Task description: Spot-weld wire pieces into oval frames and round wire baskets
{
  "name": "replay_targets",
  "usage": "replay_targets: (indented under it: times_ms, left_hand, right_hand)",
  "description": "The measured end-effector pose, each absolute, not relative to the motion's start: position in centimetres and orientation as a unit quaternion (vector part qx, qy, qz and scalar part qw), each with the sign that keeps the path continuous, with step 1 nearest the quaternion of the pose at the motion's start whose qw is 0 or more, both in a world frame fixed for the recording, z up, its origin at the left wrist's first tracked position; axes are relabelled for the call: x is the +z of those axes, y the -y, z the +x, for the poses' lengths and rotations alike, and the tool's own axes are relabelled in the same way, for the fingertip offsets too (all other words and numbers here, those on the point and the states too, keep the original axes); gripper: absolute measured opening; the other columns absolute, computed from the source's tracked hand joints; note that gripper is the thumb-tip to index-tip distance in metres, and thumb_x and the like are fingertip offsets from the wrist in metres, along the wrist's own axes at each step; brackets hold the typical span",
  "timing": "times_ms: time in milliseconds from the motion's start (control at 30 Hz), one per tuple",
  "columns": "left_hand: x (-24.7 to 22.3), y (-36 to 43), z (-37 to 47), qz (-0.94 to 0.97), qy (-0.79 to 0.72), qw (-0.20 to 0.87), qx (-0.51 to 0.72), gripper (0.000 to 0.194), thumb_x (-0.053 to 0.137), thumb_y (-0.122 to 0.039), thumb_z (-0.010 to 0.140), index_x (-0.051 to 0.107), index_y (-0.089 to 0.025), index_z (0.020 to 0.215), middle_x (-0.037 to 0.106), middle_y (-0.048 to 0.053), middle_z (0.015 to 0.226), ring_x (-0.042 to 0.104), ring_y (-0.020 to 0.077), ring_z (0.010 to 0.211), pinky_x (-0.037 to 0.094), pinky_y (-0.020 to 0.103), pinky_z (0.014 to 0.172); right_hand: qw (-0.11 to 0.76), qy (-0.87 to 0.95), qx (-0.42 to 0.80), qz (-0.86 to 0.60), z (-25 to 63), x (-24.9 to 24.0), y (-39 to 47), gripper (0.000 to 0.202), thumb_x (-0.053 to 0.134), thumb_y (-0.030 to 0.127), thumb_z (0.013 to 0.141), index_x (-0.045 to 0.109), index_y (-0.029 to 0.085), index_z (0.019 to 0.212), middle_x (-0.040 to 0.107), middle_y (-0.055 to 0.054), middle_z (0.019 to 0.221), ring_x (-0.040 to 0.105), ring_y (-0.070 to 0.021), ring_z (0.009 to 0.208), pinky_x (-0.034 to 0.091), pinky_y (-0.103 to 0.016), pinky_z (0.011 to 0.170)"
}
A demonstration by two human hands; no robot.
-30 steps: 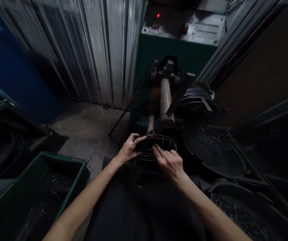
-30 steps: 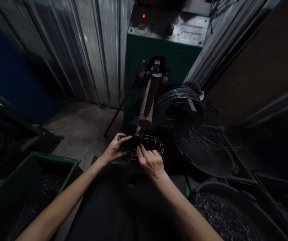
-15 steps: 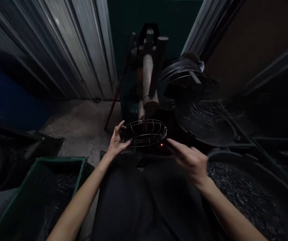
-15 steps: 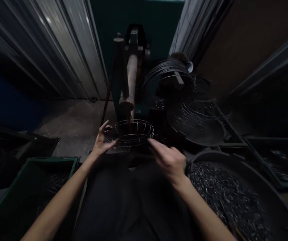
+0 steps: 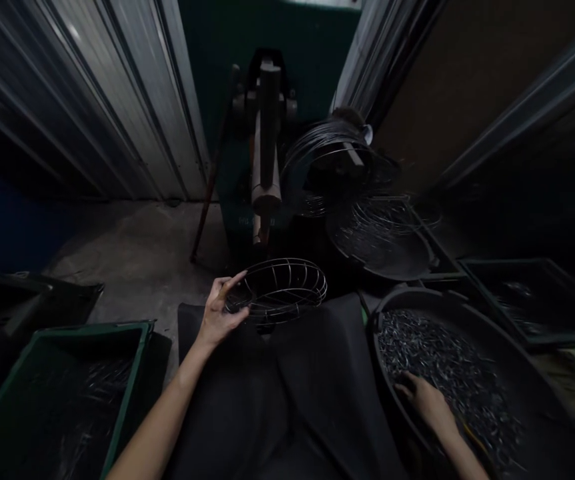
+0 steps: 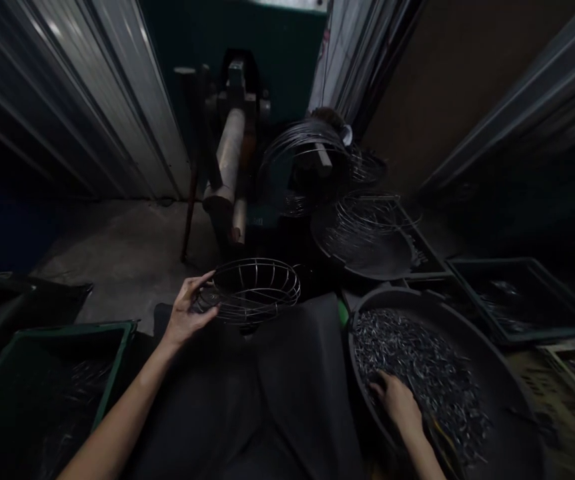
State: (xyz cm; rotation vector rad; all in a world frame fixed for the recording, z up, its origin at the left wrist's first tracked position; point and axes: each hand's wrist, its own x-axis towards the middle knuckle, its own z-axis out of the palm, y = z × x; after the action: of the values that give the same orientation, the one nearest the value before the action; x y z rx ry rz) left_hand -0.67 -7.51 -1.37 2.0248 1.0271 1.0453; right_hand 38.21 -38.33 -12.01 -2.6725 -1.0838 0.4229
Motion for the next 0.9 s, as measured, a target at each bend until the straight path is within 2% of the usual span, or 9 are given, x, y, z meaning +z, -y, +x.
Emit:
replay_targets:
  times_ms: [100,200,267,333,400,500,700,800,900]
  left_hand:
    - [-0.8,7.5,-0.7,0.766,-0.394,0.312,0.401,0.062,0.066,-0.022,0.072,0.048,-0.030,0.131,0.050,0.002,0.107,0.057,0.0159,0.097,0.049,0.032,0.090]
    - [-0.2,7.4,-0.7,0.771,-0.400,0.298,0.396,0.063,0.066,-0.022,0.072,0.048,-0.030,0.131,0.050,0.002,0.106,0.058,0.0159,0.097,0.049,0.032,0.088]
    - [0.0,7.4,-0.4,0.774,-0.400,0.289,0.396,0.063,0.066,-0.022,0.072,0.047,-0.030,0.131,0.050,0.002,0.104,0.058,0.0158,0.095,0.049,0.032,0.088]
    - [0.2,7.5,0.2,0.774,-0.400,0.281,0.403,0.064,0.067,-0.022,0.072,0.046,-0.030,0.132,0.050,0.002,0.103,0.057,0.0155,0.094,0.049,0.033,0.089]
    - [0.5,7.6,0.8,0.774,-0.401,0.273,0.407,0.065,0.067,-0.021,0.072,0.045,-0.030,0.133,0.049,0.001,0.102,0.057,0.0152,0.094,0.049,0.032,0.089]
    - [1.2,7.7,1.3,0.783,-0.402,0.263,0.395,0.065,0.066,-0.020,0.072,0.046,-0.031,0.132,0.048,0.001,0.103,0.056,0.0151,0.094,0.049,0.032,0.088]
    - [2.6,7.7,1.6,0.789,-0.417,0.249,0.376,0.063,0.066,-0.016,0.071,0.050,-0.030,0.130,0.043,0.002,0.107,0.053,0.0165,0.098,0.049,0.032,0.089]
    - [2.9,7.8,2.0,0.791,-0.427,0.248,0.361,0.063,0.064,-0.013,0.070,0.051,-0.032,0.129,0.042,0.002,0.109,0.051,0.0169,0.101,0.048,0.031,0.090]
    - [3.1,7.9,2.2,0.798,-0.418,0.251,0.354,0.064,0.063,-0.010,0.069,0.052,-0.031,0.128,0.041,0.003,0.111,0.050,0.0180,0.104,0.047,0.032,0.091]
  right_hand:
    - [0.202,0.346,0.067,-0.914,37.7,-8.5,37.3,0.037,0.047,0.060,0.067,0.059,0.025,0.068,0.068,-0.010,0.068,0.066,-0.0294,0.062,0.052,-0.042,0.063]
    - [0.335,0.243,0.036,-0.910,35.5,-4.2,34.9,0.042,0.056,0.062,0.063,0.057,0.024,0.080,0.068,-0.009,0.070,0.065,-0.0279,0.059,0.052,-0.042,0.060]
    - [0.473,0.196,0.089,-0.855,33.1,-1.9,32.6,0.047,0.063,0.058,0.063,0.055,0.024,0.093,0.069,-0.006,0.077,0.066,-0.0241,0.063,0.055,-0.038,0.062]
    - [0.534,0.228,0.171,-0.796,30.7,-0.7,30.5,0.046,0.066,0.056,0.066,0.057,0.022,0.096,0.070,-0.004,0.082,0.068,-0.0215,0.069,0.056,-0.035,0.067]
    - [0.485,0.327,0.204,-0.785,29.0,-1.0,29.2,0.040,0.062,0.056,0.070,0.063,0.021,0.090,0.071,-0.005,0.084,0.068,-0.0211,0.075,0.055,-0.034,0.071]
    - [0.362,0.462,0.143,-0.797,28.2,-3.3,29.9,0.039,0.048,0.057,0.079,0.066,0.022,0.083,0.072,-0.005,0.086,0.068,-0.0210,0.079,0.054,-0.033,0.075]
    - [0.114,0.513,0.059,-0.849,29.6,-6.0,33.6,0.038,0.029,0.036,0.087,0.064,0.022,0.088,0.069,-0.010,0.083,0.066,-0.0233,0.071,0.050,-0.034,0.058]
    - [0.116,0.490,0.089,-0.859,30.1,-4.3,32.5,0.032,0.033,0.037,0.083,0.061,0.021,0.082,0.069,-0.012,0.078,0.066,-0.0256,0.066,0.050,-0.035,0.057]
    - [0.233,0.479,0.154,-0.832,29.1,-0.2,29.0,0.029,0.046,0.049,0.079,0.059,0.023,0.083,0.069,-0.006,0.072,0.066,-0.0231,0.062,0.052,-0.032,0.057]
